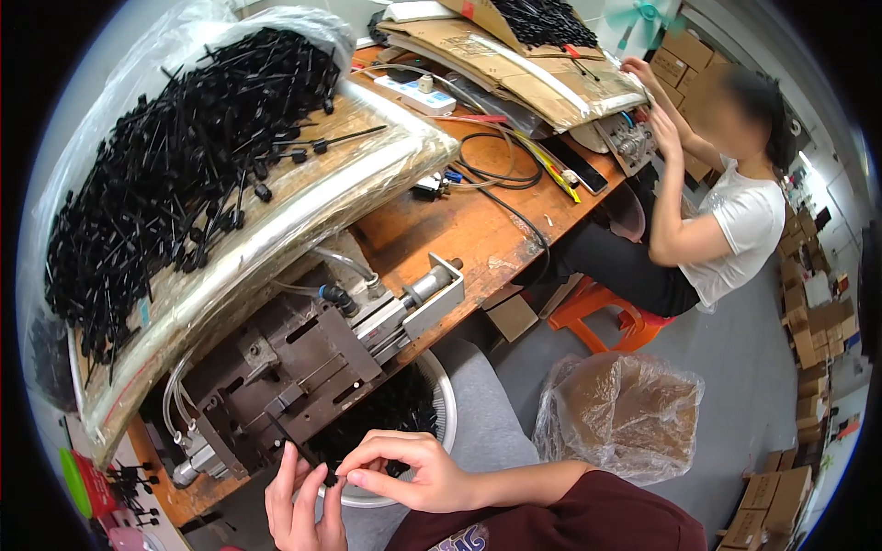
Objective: The recorder is using a pneumatic assembly jig to join small black plastic components together.
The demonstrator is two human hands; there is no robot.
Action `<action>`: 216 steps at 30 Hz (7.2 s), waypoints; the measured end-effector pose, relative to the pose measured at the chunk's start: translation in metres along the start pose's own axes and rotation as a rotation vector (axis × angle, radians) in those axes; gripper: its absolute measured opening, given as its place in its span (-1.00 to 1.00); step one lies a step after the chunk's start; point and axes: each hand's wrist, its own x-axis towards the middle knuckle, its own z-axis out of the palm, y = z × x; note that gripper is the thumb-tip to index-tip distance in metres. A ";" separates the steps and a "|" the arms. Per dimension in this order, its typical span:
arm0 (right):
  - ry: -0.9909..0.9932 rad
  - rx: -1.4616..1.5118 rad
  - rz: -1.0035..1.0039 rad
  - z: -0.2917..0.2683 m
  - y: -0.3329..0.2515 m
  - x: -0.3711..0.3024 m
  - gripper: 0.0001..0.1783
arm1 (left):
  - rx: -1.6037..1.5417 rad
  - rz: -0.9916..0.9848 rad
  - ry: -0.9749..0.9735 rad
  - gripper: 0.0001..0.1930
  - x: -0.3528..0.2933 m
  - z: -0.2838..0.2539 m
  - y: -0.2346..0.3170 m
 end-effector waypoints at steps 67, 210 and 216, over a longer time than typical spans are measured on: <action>-0.125 -0.953 -0.566 0.044 -0.060 0.296 -0.79 | -0.280 -0.088 -0.719 -0.76 -0.111 0.062 -0.068; -0.007 0.358 0.254 0.020 -0.009 0.034 -0.78 | -0.292 0.139 -0.037 -0.67 -0.022 -0.022 -0.011; 0.113 0.308 0.265 0.026 -0.001 0.029 -0.79 | -0.405 0.100 -0.139 -0.76 -0.024 -0.028 -0.010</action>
